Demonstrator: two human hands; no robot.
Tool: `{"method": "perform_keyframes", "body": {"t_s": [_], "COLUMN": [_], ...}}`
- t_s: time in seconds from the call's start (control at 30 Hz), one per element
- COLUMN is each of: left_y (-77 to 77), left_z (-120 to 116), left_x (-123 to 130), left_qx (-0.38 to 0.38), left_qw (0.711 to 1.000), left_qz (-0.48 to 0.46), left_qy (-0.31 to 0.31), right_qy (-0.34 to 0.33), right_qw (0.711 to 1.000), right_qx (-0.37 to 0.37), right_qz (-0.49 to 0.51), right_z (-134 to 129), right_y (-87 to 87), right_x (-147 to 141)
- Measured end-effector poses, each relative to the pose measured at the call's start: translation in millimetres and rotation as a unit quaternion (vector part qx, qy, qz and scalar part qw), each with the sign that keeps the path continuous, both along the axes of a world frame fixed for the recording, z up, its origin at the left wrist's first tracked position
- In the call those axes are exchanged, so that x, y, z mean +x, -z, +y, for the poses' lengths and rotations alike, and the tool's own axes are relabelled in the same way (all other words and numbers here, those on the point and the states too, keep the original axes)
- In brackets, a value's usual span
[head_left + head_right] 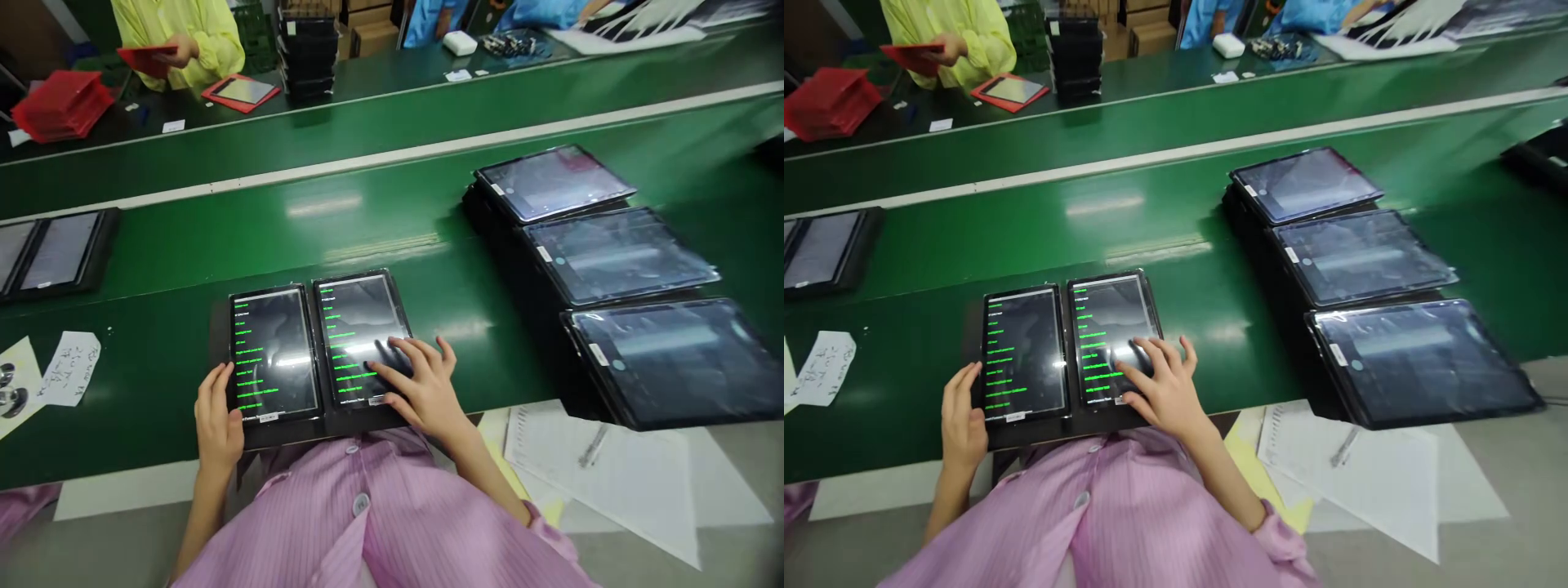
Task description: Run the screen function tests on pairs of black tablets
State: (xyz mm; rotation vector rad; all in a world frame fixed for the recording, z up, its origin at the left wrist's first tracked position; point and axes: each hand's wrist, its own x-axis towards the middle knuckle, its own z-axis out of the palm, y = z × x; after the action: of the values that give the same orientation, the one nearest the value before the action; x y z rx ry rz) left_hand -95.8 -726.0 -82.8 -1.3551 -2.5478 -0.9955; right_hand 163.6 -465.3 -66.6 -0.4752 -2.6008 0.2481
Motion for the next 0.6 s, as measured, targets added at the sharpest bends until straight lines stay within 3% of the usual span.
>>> {"method": "perform_keyframes", "body": {"t_s": [0.2,0.33,0.47,0.6], "left_y": [4.0,1.2,2.3,1.0], "left_z": [-3.7,-1.8,-2.2,-2.1], "left_x": [3.9,4.7,4.7,2.1], "left_qx": [0.009,-0.026,0.000,-0.001], "left_qw": [1.000,0.999,1.000,0.999], "left_qz": [0.025,0.021,-0.010,-0.050], "left_qy": [-0.004,-0.006,-0.014,-0.014], "right_qy": [0.033,0.071,0.125,0.134], "right_qw": [0.999,0.997,0.991,0.990], "right_qx": [-0.004,-0.004,-0.018,-0.036], "right_qz": [-0.032,-0.033,0.038,0.014], "right_z": [-9.5,-3.8,5.5,11.8], "right_y": [2.3,2.6,1.6,2.0], "right_x": [-10.7,-5.3,5.3,6.1]}}
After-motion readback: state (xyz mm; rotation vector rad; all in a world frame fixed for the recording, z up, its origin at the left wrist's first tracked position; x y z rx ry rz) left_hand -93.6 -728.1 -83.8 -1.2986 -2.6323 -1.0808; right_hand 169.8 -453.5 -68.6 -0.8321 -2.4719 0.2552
